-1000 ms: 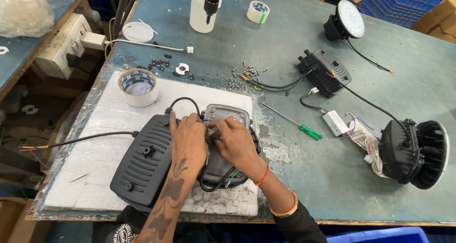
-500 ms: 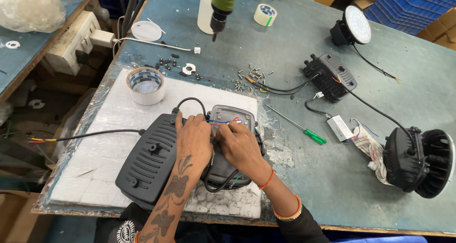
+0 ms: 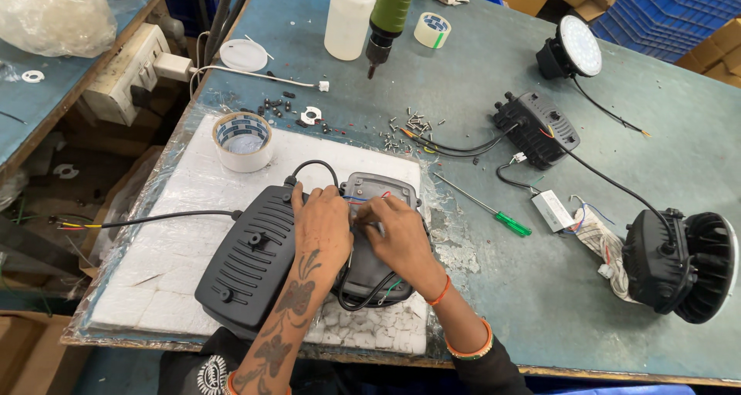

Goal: The person assembles an electronic device by connecting wires inside a black plastic housing, using a green heat gun to seal connections, and securing the cover with screws. The person handles a power supply unit, wires, and screws throughout the process.

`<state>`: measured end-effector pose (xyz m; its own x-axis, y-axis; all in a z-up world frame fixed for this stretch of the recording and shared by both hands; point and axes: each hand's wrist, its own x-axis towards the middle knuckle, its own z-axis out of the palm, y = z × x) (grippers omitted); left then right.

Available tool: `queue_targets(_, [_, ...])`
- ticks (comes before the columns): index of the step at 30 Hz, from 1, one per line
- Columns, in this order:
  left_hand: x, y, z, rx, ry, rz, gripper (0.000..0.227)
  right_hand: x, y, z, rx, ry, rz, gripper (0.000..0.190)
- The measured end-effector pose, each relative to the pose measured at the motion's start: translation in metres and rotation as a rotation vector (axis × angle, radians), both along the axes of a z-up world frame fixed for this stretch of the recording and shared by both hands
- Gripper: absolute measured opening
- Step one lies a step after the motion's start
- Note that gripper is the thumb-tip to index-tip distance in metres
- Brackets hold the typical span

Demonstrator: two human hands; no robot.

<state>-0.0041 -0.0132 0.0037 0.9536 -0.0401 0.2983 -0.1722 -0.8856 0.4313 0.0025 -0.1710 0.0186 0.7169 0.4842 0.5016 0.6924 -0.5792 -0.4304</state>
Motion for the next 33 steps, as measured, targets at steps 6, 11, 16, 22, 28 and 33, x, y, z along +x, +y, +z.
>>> queue_targets(6, [-0.001, -0.001, -0.001, 0.019, -0.009, 0.016, 0.01, 0.0, 0.0, -0.005, -0.03, -0.02, -0.028, 0.021])
queue_targets(11, [0.0, -0.004, -0.004, 0.018, -0.059, 0.034, 0.01, 0.0, 0.001, -0.006, -0.101, -0.039, -0.043, 0.023])
queue_targets(16, [0.001, -0.003, -0.002, 0.032, -0.027, 0.03, 0.014, -0.002, 0.003, 0.003, -0.019, -0.021, 0.0, 0.026])
queue_targets(22, [0.002, -0.003, 0.0, 0.038, -0.028, 0.033, 0.009, 0.011, -0.013, 0.038, 0.182, -0.027, -0.045, 0.014])
queue_targets(28, [0.001, -0.002, 0.001, 0.019, 0.009, 0.017, 0.01, 0.15, -0.001, 0.118, 0.682, -0.028, 0.245, 0.047])
queue_targets(33, [0.005, -0.002, 0.003, 0.035, 0.031, 0.027, 0.008, 0.245, 0.046, 0.18, 0.907, 0.369, 0.59, 0.055])
